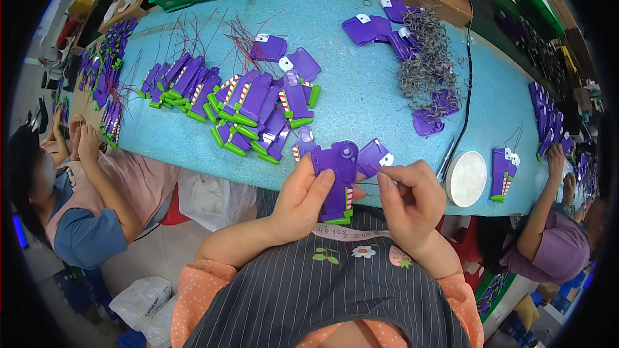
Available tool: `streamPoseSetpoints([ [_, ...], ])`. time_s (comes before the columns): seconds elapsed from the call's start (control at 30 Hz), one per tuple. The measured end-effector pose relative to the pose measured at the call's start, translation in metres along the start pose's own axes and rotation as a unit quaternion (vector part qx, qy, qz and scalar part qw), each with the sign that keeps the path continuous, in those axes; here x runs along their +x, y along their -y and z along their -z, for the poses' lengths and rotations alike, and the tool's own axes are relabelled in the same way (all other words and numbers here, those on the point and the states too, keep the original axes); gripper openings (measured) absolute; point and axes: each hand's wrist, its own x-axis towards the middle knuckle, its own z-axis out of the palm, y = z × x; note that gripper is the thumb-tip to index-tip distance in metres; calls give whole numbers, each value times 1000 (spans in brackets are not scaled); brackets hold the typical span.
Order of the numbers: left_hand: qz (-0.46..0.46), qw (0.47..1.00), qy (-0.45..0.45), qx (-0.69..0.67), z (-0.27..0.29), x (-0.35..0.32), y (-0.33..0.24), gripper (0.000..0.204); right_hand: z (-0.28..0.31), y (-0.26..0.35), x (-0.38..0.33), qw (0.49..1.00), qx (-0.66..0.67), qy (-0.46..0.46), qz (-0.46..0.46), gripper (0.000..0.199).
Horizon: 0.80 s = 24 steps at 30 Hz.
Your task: The person assembles small purple and green plastic components by hand at a workbench. They repeatedly pick up a purple housing, insert a white piece, and attach a green base, then place the finished unit on the table. The process is repeated for multiple units throughout the clip.
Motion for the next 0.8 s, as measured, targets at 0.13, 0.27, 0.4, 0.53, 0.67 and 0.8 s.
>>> streamPoseSetpoints([
  [0.13, -56, 997, 32, 43, -9, -3, 10, 31, -5, -1, -5, 993, -72, -36, 85, 18],
  [0.27, -80, 994, 35, 68, -17, -6, 14, 30, -8, -7, -10, 992, -79, -43, 85, 17],
  [0.4, -93, 988, 37, 117, -14, -9, 23, 30, -5, -7, -14, 996, -74, -36, 45, 14],
  [0.53, -83, 986, 50, 139, -11, -9, 24, 31, -1, -9, -15, 997, -70, -18, 32, 6],
  [0.67, -74, 988, 58, 119, -12, -6, 21, 30, 1, -10, -13, 995, -91, -6, 40, 7],
  [0.8, -78, 989, 48, 118, -11, -6, 24, 28, -2, -11, -15, 994, -96, -23, 45, 8],
])
